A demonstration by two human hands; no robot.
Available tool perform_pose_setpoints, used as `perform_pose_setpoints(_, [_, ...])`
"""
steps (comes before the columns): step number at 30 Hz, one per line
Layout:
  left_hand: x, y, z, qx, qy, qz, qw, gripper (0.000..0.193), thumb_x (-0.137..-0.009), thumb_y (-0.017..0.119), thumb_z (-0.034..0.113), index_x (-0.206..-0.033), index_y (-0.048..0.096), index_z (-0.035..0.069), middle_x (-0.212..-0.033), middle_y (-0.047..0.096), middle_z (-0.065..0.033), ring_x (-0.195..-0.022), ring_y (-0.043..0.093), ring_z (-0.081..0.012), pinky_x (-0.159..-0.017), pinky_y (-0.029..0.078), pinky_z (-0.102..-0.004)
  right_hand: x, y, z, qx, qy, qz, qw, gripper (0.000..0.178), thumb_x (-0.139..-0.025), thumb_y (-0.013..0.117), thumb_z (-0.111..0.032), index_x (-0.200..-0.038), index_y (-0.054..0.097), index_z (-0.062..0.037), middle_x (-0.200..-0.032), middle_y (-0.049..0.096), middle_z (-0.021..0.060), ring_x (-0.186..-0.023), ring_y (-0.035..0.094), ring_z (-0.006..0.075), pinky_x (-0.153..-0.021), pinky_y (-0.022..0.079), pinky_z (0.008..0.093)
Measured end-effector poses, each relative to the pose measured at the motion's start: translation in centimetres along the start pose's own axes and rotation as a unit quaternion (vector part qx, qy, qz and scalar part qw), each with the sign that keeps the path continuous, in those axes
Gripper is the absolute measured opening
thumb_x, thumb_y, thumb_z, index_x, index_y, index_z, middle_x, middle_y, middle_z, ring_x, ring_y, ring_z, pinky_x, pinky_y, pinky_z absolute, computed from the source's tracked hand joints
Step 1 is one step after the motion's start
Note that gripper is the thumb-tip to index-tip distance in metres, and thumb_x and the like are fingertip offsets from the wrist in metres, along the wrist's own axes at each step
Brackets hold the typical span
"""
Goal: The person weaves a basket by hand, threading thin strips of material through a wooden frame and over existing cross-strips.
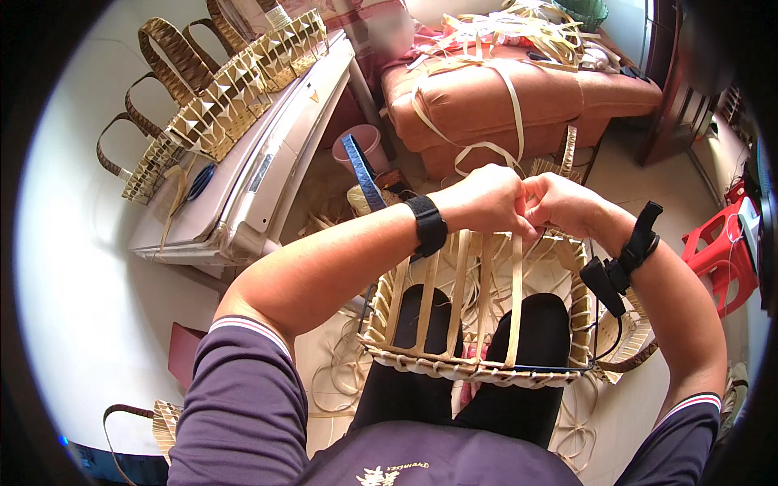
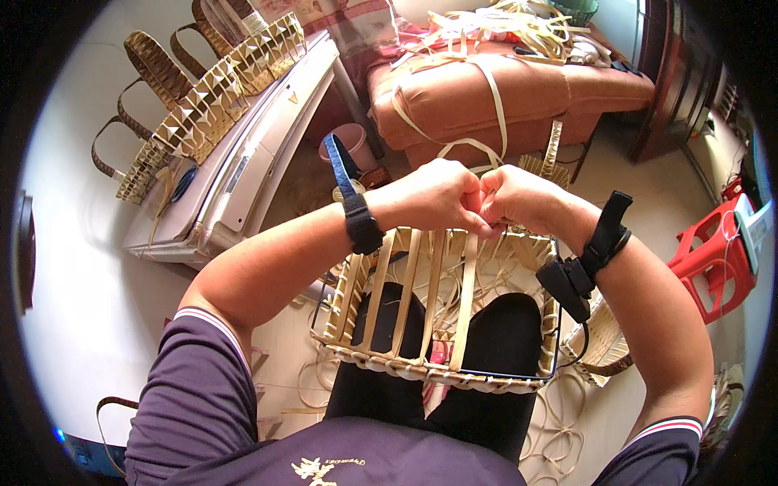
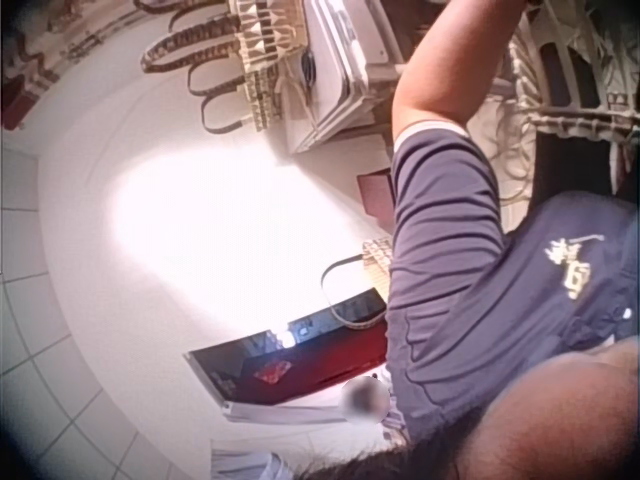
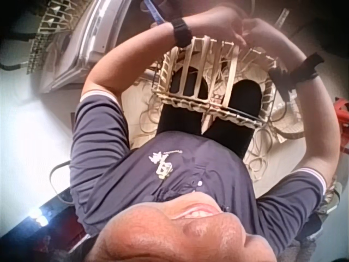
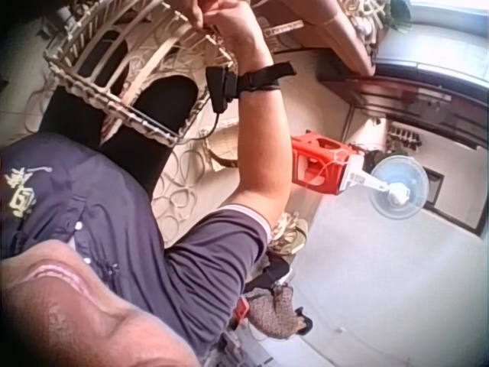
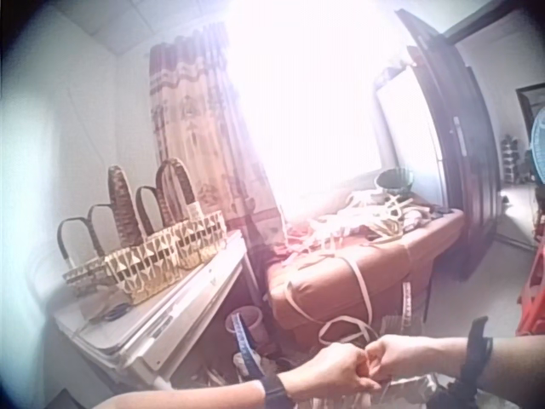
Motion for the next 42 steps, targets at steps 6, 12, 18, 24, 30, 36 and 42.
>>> perform_pose_setpoints(6, [-0.6, 1.5, -0.9, -0.037, 0.011, 0.048, 0.998, 0.033, -0.08, 0.097, 0.033, -0.092, 0.084, 0.005, -0.082, 0.079, -0.0173, -0.077, 0.078, -0.0314, -0.075, 0.061, -0.0426, 0.7, 0.5, -0.2, 0.002, 0.0, 0.009, 1.0, 0.017, -0.084, 0.081, 0.005, -0.1, 0.077, 0.0014, -0.09, 0.079, 0.0077, -0.081, 0.076, 0.0143, -0.075, 0.062, 0.0296])
perform_pose_setpoints(12, [-0.9, 1.5, -1.8, 0.016, 0.009, -0.003, 1.0, 0.023, -0.085, 0.092, 0.023, -0.097, 0.086, 0.005, -0.082, 0.08, -0.0151, -0.075, 0.078, -0.0259, -0.073, 0.062, -0.0395, 3.7, 2.5, -0.8, 0.21, -0.162, 0.246, 0.932, 0.01, -0.094, 0.08, -0.006, -0.099, 0.077, 0.002, -0.091, 0.081, 0.0085, -0.085, 0.076, 0.0161, -0.079, 0.062, 0.0346])
perform_pose_setpoints(18, [-1.7, 1.8, -2.4, 0.022, 0.04, -0.023, 0.999, 0.018, -0.093, 0.084, 0.021, -0.098, 0.086, 0.003, -0.081, 0.081, -0.0109, -0.073, 0.078, -0.0201, -0.071, 0.062, -0.0365, 9.2, 5.7, 0.6, -0.045, -0.048, 0.192, 0.979, 0.021, -0.103, 0.063, -0.001, -0.118, 0.077, 0.0035, -0.101, 0.077, 0.0082, -0.089, 0.073, 0.0159, -0.076, 0.06, 0.0302])
perform_pose_setpoints(24, [-3.7, 3.5, -2.0, -0.245, 0.127, -0.034, 0.961, 0.02, -0.093, 0.075, 0.022, -0.094, 0.085, 0.005, -0.081, 0.079, -0.0146, -0.075, 0.077, -0.0313, -0.073, 0.061, -0.0426, 6.7, 6.6, 2.8, -0.219, 0.037, 0.138, 0.965, 0.062, -0.106, 0.052, 0.005, -0.167, 0.043, -0.0069, -0.137, 0.068, 0.0131, -0.114, 0.07, 0.023, -0.098, 0.058, 0.0377])
perform_pose_setpoints(30, [-3.2, 3.4, -2.6, -0.168, 0.116, -0.008, 0.979, 0.021, -0.089, 0.073, 0.022, -0.091, 0.083, 0.004, -0.082, 0.076, -0.0214, -0.079, 0.075, -0.0407, -0.075, 0.06, -0.0486, 4.4, 7.1, 3.2, -0.197, 0.063, 0.164, 0.964, 0.036, -0.11, 0.065, -0.006, -0.145, 0.064, -0.0087, -0.123, 0.073, 0.0041, -0.107, 0.071, 0.0169, -0.096, 0.059, 0.0374])
perform_pose_setpoints(36, [-2.7, 2.4, -0.1, -0.172, 0.129, -0.001, 0.977, 0.023, -0.087, 0.075, 0.022, -0.094, 0.084, 0.003, -0.087, 0.077, -0.0229, -0.084, 0.076, -0.0413, -0.079, 0.061, -0.0467, 4.7, 5.0, 6.5, -0.082, 0.014, 0.202, 0.976, 0.01, -0.106, 0.071, -0.01, -0.107, 0.08, -0.0073, -0.096, 0.076, -0.0009, -0.083, 0.067, 0.013, -0.076, 0.053, 0.0327])
perform_pose_setpoints(42, [0.0, 2.7, -1.2, -0.116, 0.097, 0.052, 0.987, 0.022, -0.09, 0.077, 0.022, -0.1, 0.081, 0.003, -0.091, 0.079, -0.0229, -0.089, 0.078, -0.042, -0.082, 0.062, -0.0481, 8.9, 9.0, 1.8, 0.019, 0.11, 0.201, 0.973, 0.015, -0.101, 0.079, -0.016, -0.106, 0.084, -0.0026, -0.092, 0.079, 0.0005, -0.083, 0.065, 0.0097, -0.08, 0.052, 0.0325])
Point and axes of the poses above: each hand's wrist, its own x-axis away from the middle knuckle, its own y-axis out of the palm, z = x × y, the point moved 1 cm from there along -x, towards the middle knuckle
